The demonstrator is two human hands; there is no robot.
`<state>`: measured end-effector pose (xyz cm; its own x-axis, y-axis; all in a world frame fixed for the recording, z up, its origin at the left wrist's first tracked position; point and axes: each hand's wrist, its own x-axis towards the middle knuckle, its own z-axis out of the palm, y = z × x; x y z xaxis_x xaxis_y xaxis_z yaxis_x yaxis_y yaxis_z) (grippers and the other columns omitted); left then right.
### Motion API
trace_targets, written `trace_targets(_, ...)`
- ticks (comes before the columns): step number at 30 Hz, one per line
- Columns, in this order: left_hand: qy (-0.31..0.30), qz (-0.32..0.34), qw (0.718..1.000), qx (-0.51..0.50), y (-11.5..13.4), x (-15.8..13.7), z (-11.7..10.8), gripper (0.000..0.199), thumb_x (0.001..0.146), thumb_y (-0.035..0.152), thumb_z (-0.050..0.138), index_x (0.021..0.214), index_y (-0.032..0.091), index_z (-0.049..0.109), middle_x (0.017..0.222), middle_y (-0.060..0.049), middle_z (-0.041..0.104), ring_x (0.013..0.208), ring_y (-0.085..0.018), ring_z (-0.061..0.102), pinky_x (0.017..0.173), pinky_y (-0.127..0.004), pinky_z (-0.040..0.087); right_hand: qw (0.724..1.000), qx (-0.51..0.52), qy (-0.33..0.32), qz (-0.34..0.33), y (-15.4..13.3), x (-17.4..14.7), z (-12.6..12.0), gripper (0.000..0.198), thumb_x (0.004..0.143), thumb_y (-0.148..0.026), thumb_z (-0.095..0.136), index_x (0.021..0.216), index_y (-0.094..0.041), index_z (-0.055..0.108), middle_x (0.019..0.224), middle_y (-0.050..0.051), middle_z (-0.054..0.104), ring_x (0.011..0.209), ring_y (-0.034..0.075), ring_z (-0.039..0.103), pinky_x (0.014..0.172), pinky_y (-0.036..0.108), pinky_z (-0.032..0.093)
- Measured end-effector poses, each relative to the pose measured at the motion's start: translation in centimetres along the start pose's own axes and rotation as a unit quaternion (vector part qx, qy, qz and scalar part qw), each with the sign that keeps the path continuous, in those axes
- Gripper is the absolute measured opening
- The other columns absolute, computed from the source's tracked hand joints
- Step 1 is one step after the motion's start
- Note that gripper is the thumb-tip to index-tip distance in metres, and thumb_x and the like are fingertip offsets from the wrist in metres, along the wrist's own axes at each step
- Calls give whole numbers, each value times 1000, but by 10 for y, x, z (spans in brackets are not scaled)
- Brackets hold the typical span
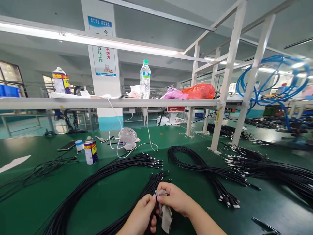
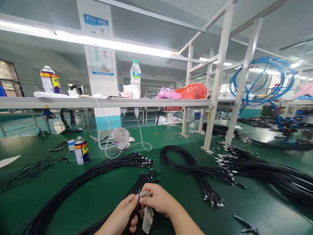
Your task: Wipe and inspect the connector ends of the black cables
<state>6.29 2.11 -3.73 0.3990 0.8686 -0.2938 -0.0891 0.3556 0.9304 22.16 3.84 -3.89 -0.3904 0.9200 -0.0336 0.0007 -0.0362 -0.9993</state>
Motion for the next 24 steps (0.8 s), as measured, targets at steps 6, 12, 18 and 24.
trace_targets(6, -39, 29, 998, 31, -3, 7, -5, 77, 42, 87, 65, 69, 18, 46, 65, 1, 61, 34, -3, 41, 35, -20, 29, 998, -22, 51, -9, -2, 4, 3, 48, 64, -58, 78, 72, -17, 55, 57, -7, 51, 53, 7, 42, 54, 22, 29)
trace_targets(12, -48, 33, 998, 36, 3, 0, -4, 73, 44, 84, 67, 66, 17, 48, 61, 1, 61, 34, -4, 44, 36, -20, 28, 999, 7, 23, 24, -11, -2, 1, 51, 52, -52, 87, 71, -14, 61, 60, -5, 55, 55, 6, 44, 56, 22, 32)
trace_targets(18, -47, -14, 999, -6, 7, -2, -3, 65, 49, 73, 76, 65, 15, 53, 56, 3, 54, 34, -2, 34, 36, -20, 23, 999, 31, 32, 12, -2, 0, -3, 55, 55, -58, 84, 72, -17, 52, 58, -5, 57, 53, 9, 52, 54, 22, 34)
trace_targets(24, -67, -20, 997, -21, 6, -2, -4, 60, 50, 69, 77, 58, 16, 50, 48, 7, 43, 32, 0, 23, 37, -20, 12, 999, 34, -5, 12, -2, -2, 2, 52, 58, -53, 85, 73, -16, 52, 60, 0, 63, 57, 14, 61, 55, 23, 39)
